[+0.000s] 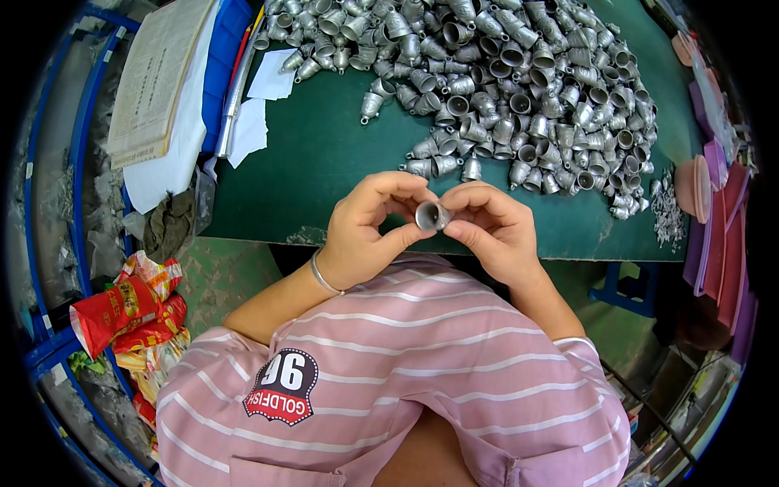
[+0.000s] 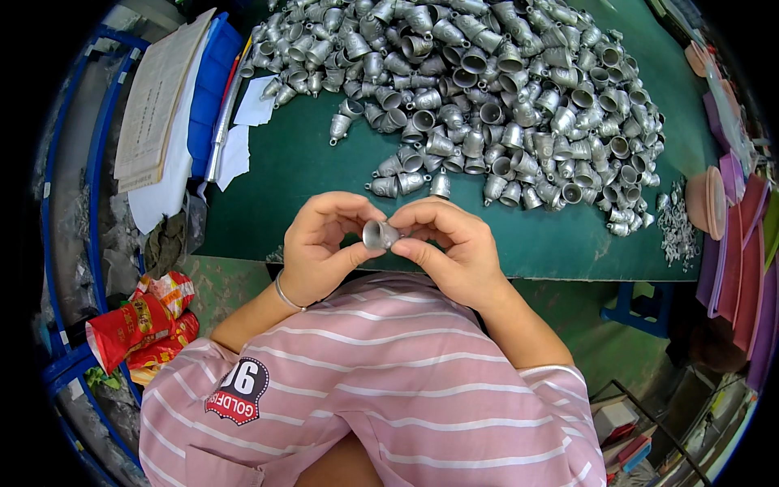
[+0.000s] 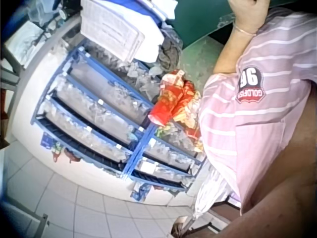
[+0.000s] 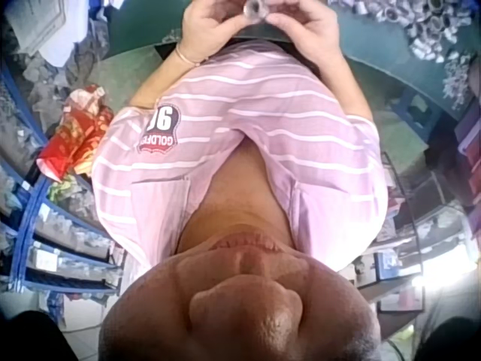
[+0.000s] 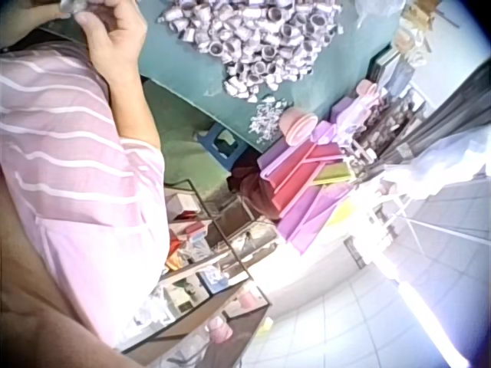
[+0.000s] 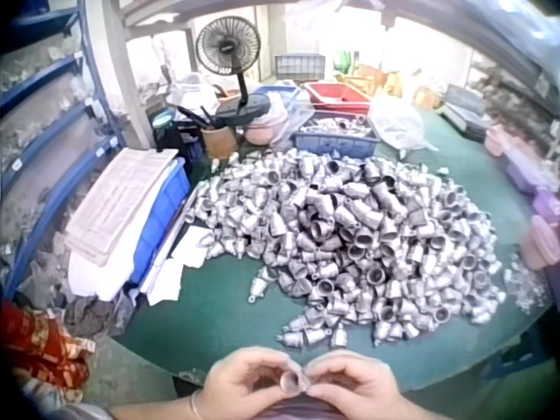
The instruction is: The person sits at a green workbench and repeatedly picks up small silver metal bell halves and tiny metal rings. They insert the rings into the bells and press the two halves together to assemble them. The person places the finished bells into a growing pile on the table.
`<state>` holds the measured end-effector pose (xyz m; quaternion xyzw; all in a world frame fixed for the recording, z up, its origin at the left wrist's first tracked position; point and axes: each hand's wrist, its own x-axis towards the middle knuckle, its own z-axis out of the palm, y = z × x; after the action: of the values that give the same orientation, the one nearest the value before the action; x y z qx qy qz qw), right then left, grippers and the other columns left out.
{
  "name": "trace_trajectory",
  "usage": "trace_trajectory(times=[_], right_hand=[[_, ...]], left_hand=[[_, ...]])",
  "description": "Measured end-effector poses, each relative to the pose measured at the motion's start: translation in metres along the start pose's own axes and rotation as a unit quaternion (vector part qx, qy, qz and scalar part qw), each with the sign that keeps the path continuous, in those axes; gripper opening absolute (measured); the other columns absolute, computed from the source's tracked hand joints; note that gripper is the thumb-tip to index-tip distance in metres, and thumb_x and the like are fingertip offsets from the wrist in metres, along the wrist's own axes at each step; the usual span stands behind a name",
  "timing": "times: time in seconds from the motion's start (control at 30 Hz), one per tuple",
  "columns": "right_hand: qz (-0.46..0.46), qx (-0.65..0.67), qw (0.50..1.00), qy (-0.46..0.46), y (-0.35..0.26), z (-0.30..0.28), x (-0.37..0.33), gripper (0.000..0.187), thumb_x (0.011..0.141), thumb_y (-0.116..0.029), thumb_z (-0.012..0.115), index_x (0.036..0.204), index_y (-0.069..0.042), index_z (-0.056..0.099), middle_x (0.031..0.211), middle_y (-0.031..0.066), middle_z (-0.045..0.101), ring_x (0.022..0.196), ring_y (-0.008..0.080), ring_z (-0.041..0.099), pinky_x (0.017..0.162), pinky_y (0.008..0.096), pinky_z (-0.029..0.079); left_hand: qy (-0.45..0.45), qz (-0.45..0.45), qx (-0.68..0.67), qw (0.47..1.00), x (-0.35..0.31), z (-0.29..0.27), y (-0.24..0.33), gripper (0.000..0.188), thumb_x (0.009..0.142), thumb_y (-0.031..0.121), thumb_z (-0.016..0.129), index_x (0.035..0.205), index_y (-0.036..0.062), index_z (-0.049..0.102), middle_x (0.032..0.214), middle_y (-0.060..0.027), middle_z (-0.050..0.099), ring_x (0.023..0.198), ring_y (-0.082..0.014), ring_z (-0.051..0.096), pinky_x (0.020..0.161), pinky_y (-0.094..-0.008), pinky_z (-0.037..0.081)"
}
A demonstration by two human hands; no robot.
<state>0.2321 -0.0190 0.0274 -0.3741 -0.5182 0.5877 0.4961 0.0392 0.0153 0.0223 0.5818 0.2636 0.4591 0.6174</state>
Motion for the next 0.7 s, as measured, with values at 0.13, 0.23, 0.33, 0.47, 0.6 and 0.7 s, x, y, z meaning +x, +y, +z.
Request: trace_trajectory(times=[0.13,0.23,0.33,0.47,0.6,0.7], right_hand=[[-0.027,0.071,0.997,-0.001,0.007,0.003,0.0,0.02,0.082,0.007,0.062,0.101,0.005,0.058,0.107,0.0125,0.057,0.095,0.0172,0.059,0.08,0.0287,0.051],[-0.025,0.079,0.996,0.025,0.005,0.007,0.0,0.019,0.079,0.007,0.065,0.096,0.003,0.059,0.104,0.0127,0.058,0.092,0.0181,0.06,0.078,0.0292,0.051],[-0.119,-0.127,0.984,0.033,0.002,0.007,0.002,0.02,0.072,0.007,0.068,0.088,0.0,0.06,0.096,0.0117,0.061,0.085,0.0205,0.061,0.073,0.0295,0.051],[-0.221,-0.294,0.93,0.02,-0.002,0.011,0.0,0.021,0.064,0.007,0.07,0.081,-0.003,0.061,0.086,0.0106,0.061,0.074,0.0252,0.061,0.062,0.0314,0.049],[-0.237,-0.471,0.846,0.082,-0.006,-0.019,0.007,0.031,0.062,0.013,0.059,0.089,-0.002,0.062,0.087,0.0131,0.061,0.076,0.0304,0.058,0.065,0.0361,0.047],[-0.207,-0.561,0.8,0.046,-0.009,-0.035,0.019,0.028,0.066,0.011,0.056,0.09,-0.002,0.062,0.093,0.0104,0.061,0.083,0.0292,0.056,0.072,0.037,0.046]], left_hand=[[0.022,0.009,-0.01,1.0,-0.003,0.004,0.003,0.027,0.076,-0.006,0.07,0.098,0.0017,0.057,0.102,-0.0097,0.061,0.091,-0.0161,0.061,0.076,-0.0278,0.052],[0.013,0.067,0.128,0.989,-0.003,-0.001,0.003,0.027,0.076,-0.004,0.071,0.099,0.0024,0.057,0.101,-0.0096,0.063,0.088,-0.0157,0.062,0.077,-0.0278,0.051],[-0.034,0.12,0.194,0.973,0.0,-0.01,-0.002,0.029,0.077,-0.003,0.07,0.103,0.0013,0.057,0.101,-0.0103,0.063,0.088,-0.0165,0.063,0.078,-0.0278,0.051],[-0.011,-0.082,-0.106,0.991,-0.007,-0.001,0.0,0.029,0.082,-0.001,0.066,0.109,-0.0014,0.056,0.101,-0.0116,0.062,0.091,-0.0191,0.062,0.08,-0.0288,0.052],[0.053,-0.252,-0.341,0.904,0.002,-0.005,0.007,0.025,0.089,0.005,0.054,0.113,-0.0005,0.05,0.098,-0.0137,0.059,0.086,-0.0229,0.062,0.074,-0.0305,0.052],[0.038,-0.243,-0.416,0.875,-0.002,-0.014,-0.001,0.021,0.089,0.006,0.054,0.108,0.0014,0.05,0.091,-0.0109,0.057,0.076,-0.0176,0.059,0.063,-0.0259,0.049]])
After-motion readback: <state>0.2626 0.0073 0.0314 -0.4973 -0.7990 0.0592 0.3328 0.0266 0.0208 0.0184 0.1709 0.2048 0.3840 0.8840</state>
